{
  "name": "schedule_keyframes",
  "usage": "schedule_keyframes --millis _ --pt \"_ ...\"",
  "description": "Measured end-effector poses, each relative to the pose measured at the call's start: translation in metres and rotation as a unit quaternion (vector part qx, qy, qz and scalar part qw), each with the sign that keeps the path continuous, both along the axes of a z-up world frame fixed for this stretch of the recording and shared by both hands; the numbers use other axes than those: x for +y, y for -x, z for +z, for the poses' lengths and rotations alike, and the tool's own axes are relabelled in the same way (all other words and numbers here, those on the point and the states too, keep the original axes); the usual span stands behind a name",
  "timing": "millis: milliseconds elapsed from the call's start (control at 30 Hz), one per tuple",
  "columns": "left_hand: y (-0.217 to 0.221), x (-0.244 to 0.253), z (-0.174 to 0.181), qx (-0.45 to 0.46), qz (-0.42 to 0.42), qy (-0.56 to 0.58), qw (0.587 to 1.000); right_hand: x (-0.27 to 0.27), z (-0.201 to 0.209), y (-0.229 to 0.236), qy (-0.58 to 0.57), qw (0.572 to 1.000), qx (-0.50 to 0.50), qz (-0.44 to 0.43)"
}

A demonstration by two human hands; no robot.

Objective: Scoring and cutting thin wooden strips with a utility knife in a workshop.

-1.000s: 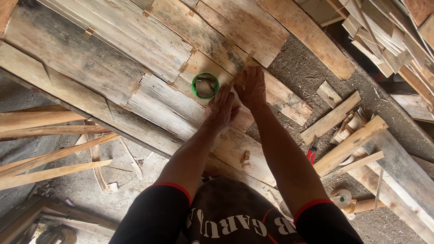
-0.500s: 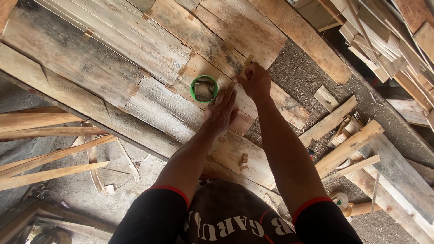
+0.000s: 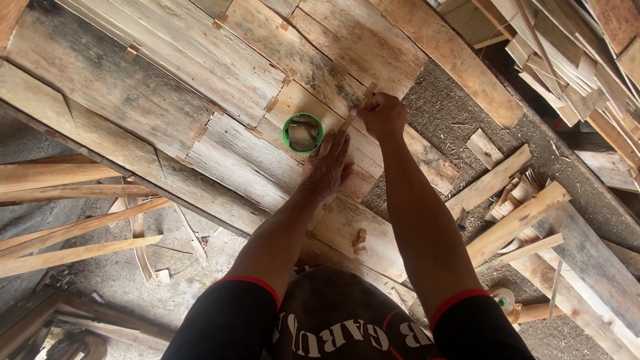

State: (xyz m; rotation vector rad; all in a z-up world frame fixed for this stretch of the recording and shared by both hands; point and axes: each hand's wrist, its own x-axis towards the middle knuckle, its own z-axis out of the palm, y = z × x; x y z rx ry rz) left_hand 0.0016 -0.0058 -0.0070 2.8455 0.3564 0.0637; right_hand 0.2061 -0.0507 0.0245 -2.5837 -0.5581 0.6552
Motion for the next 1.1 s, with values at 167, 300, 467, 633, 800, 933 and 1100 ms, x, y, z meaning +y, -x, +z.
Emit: schedule_keyframes --millis 167,300,467,633,800,933,1100 --pt "0.001 0.000 0.000 -0.009 0.003 0.019 1.000 -0.006 -0.019 -0.002 -0.057 0.998 -0.031 -0.009" --pt "0.000 0.003 0.003 -0.011 0.003 0.038 0.999 -0.013 -0.013 0.006 -0.091 0.996 -0.012 -0.021" --pt "0.001 0.002 -0.006 -0.035 0.021 0.109 0.993 -0.021 -0.015 0.031 -0.149 0.974 -0.135 0.107" --pt "0.002 0.002 -0.007 -0.068 0.028 0.122 0.990 -0.024 -0.004 0.051 -0.222 0.941 -0.195 0.165" --pt "0.001 0.001 -0.008 -0.071 0.027 0.145 0.987 -0.031 0.002 0.071 -0.189 0.952 -0.192 0.143" --pt "0.001 -0.001 -0.016 -0.083 0.022 0.117 0.989 -0.049 0.008 0.089 -0.193 0.965 -0.144 0.105" --pt "0.001 -0.003 -0.017 -0.095 0.015 0.109 0.989 -0.094 0.040 0.144 -0.225 0.956 -0.177 0.061"
